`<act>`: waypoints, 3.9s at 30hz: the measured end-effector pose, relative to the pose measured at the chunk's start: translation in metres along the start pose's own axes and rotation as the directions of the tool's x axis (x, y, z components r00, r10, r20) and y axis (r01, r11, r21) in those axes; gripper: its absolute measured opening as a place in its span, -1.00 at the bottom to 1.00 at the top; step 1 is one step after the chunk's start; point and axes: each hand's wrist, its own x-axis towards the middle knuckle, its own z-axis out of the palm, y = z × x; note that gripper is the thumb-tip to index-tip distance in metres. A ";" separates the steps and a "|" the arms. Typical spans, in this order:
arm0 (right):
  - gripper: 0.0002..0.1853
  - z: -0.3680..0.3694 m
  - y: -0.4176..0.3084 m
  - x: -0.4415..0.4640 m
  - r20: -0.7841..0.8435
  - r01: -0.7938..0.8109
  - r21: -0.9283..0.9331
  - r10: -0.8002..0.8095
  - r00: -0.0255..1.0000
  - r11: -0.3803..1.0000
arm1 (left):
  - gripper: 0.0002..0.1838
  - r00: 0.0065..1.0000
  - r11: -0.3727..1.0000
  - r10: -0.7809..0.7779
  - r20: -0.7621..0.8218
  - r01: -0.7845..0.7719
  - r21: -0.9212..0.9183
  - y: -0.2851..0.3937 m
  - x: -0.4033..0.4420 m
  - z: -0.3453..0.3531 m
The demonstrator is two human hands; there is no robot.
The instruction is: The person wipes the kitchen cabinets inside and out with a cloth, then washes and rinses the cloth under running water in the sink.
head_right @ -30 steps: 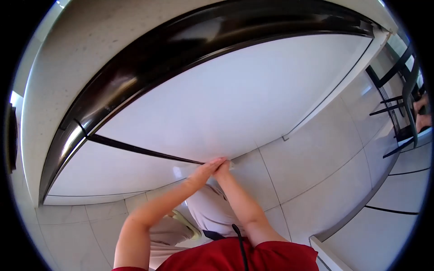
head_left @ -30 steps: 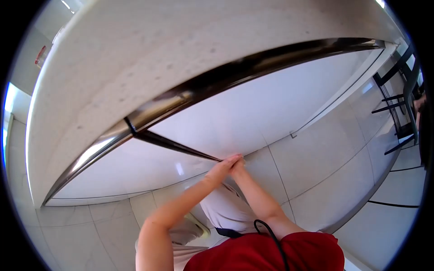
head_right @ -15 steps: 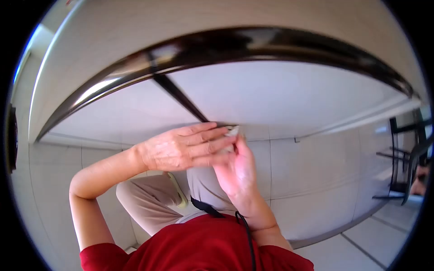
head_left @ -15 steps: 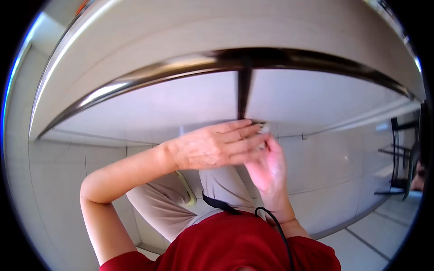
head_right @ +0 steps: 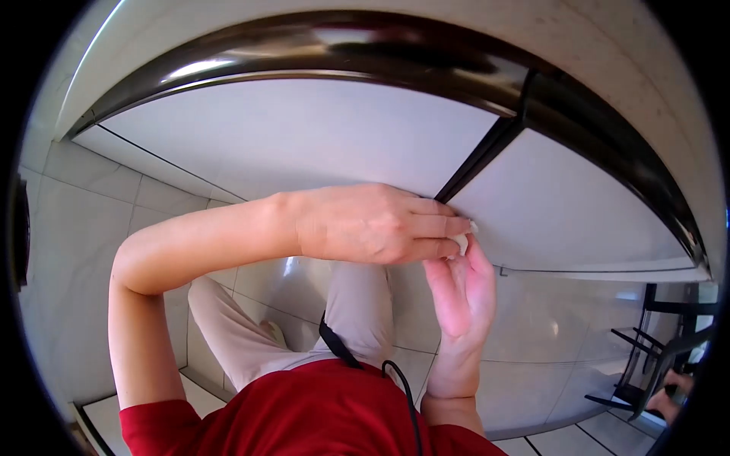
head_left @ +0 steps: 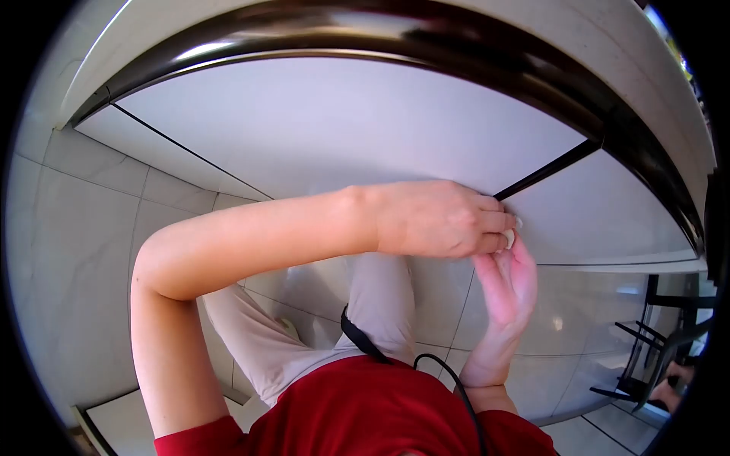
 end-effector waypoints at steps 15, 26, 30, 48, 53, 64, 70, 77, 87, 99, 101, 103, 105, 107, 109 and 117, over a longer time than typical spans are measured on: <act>-0.67 0.069 0.064 0.026 0.529 0.581 -0.769 -0.775 0.344 -0.267 | -0.49 0.808 0.896 0.072 -0.585 0.206 0.394 -0.017 -0.060 -0.070; -0.58 0.051 0.063 0.080 0.949 0.029 -0.282 -0.283 -0.141 -0.959 | -0.59 0.865 0.712 0.225 -0.449 0.168 0.682 -0.023 -0.100 -0.041; -0.70 0.000 0.091 0.077 0.931 0.058 -0.360 -0.356 0.079 -0.931 | -0.64 0.897 0.780 0.142 -0.418 0.159 0.606 -0.014 -0.128 -0.005; -0.68 -0.309 0.215 0.151 0.390 -0.079 -0.864 -0.758 0.523 -0.498 | -0.56 0.846 0.843 -0.524 -0.103 0.532 0.077 0.011 -0.305 0.241; -0.73 -0.359 0.257 0.184 0.229 -0.130 -0.918 -0.768 0.598 -0.374 | -0.59 0.623 0.626 -0.777 -0.095 0.779 -0.010 0.016 -0.350 0.286; -0.82 -0.361 0.381 0.251 -0.014 0.021 -0.999 -0.629 0.777 0.049 | -0.57 -0.500 -0.233 -0.851 0.160 0.086 -0.969 0.004 -0.465 0.323; -0.85 -0.335 0.416 0.260 -0.226 -0.028 -0.933 -0.521 0.823 0.359 | -0.49 -0.511 -0.189 -0.778 0.366 -0.364 -0.912 -0.004 -0.493 0.277; -0.85 -0.261 0.433 0.256 -0.230 -0.005 -0.579 -0.157 0.961 0.816 | -0.60 -0.705 0.031 -0.705 0.080 -0.143 -0.989 0.000 -0.454 0.195; -0.76 -0.052 0.404 0.192 0.160 -0.009 -0.278 0.055 0.986 0.961 | -0.62 -0.530 0.416 -0.704 -0.474 0.233 -0.879 0.024 -0.334 0.024; -0.71 0.108 0.286 0.075 0.610 0.702 -0.469 -0.379 0.697 0.536 | -0.39 0.264 0.866 -0.494 -0.828 0.232 -0.443 0.063 -0.201 -0.075; -0.73 0.092 0.280 0.083 0.638 0.768 -0.449 -0.438 0.634 0.457 | -0.44 0.256 0.805 -0.593 -0.764 0.213 -0.554 0.064 -0.183 -0.066; -0.75 0.081 0.266 0.083 0.513 0.698 -0.506 -0.475 0.716 0.506 | -0.53 0.308 0.796 -0.598 -0.740 0.341 -0.501 0.067 -0.171 -0.064; -0.77 0.076 0.246 0.072 0.563 0.685 -0.613 -0.391 0.729 0.394 | -0.59 0.244 0.702 -0.712 -0.659 0.282 -0.654 0.067 -0.182 -0.057; -0.80 0.069 0.234 0.067 0.595 0.654 -0.733 -0.290 0.750 0.187 | -0.73 0.172 0.536 -0.843 -0.509 0.196 -0.821 0.068 -0.180 -0.060; -0.80 0.068 0.225 0.062 0.613 0.650 -0.746 -0.231 0.756 0.146 | -0.76 0.124 0.491 -0.871 -0.476 0.146 -0.859 0.066 -0.174 -0.064; -0.77 0.105 0.130 0.007 0.552 0.620 -0.731 -0.286 0.783 0.285 | -0.65 0.330 0.029 -0.939 -0.098 -0.209 -0.978 0.049 -0.140 -0.084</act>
